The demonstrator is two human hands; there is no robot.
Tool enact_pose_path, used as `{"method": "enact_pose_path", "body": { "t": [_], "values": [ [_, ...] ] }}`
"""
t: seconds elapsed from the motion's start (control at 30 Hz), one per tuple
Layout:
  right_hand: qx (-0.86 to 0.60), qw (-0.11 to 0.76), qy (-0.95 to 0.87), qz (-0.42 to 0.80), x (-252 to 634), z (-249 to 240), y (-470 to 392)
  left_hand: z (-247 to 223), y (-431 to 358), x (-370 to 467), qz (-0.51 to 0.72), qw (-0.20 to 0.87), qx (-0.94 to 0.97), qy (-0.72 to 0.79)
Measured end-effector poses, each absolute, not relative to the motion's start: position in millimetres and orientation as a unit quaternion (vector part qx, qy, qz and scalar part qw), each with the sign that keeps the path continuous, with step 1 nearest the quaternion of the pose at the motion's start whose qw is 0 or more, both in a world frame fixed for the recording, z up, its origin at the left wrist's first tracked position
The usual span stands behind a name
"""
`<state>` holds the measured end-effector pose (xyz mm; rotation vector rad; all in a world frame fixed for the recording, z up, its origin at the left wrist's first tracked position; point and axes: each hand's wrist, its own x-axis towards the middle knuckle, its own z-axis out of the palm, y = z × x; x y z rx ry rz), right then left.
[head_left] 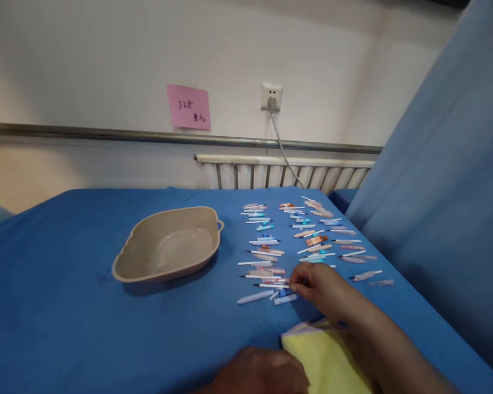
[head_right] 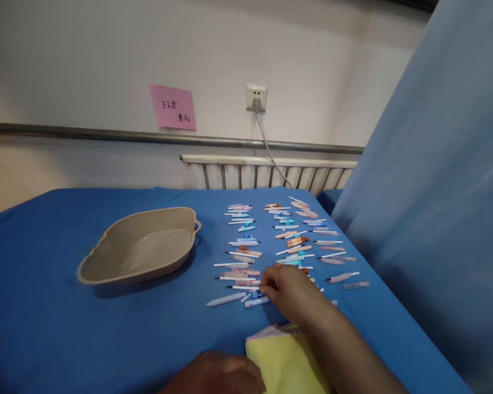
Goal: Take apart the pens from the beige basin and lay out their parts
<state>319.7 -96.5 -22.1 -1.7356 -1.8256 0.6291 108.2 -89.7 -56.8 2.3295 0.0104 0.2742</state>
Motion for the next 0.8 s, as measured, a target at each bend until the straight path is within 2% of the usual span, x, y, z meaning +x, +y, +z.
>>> {"method": "enact_pose_path", "body": {
  "t": [0.3, 0.47, 0.8],
  "values": [
    [-0.618, 0.238, -0.711, 0.236, 315.0, -28.2, -101.0, -19.0, -47.7, 89.4, 0.234, 0.307, 0.871, 0.304],
    [-0.635, 0.192, -0.720, 0.203, 310.9, -27.5, -101.0, -25.0, -30.7, 88.1, 0.254, 0.297, 0.854, 0.344],
    [-0.645, 0.162, -0.725, 0.177, 308.8, -23.5, -101.7, -30.6, -30.9, 90.6, 0.233, 0.312, 0.850, 0.354]
  ]
}}
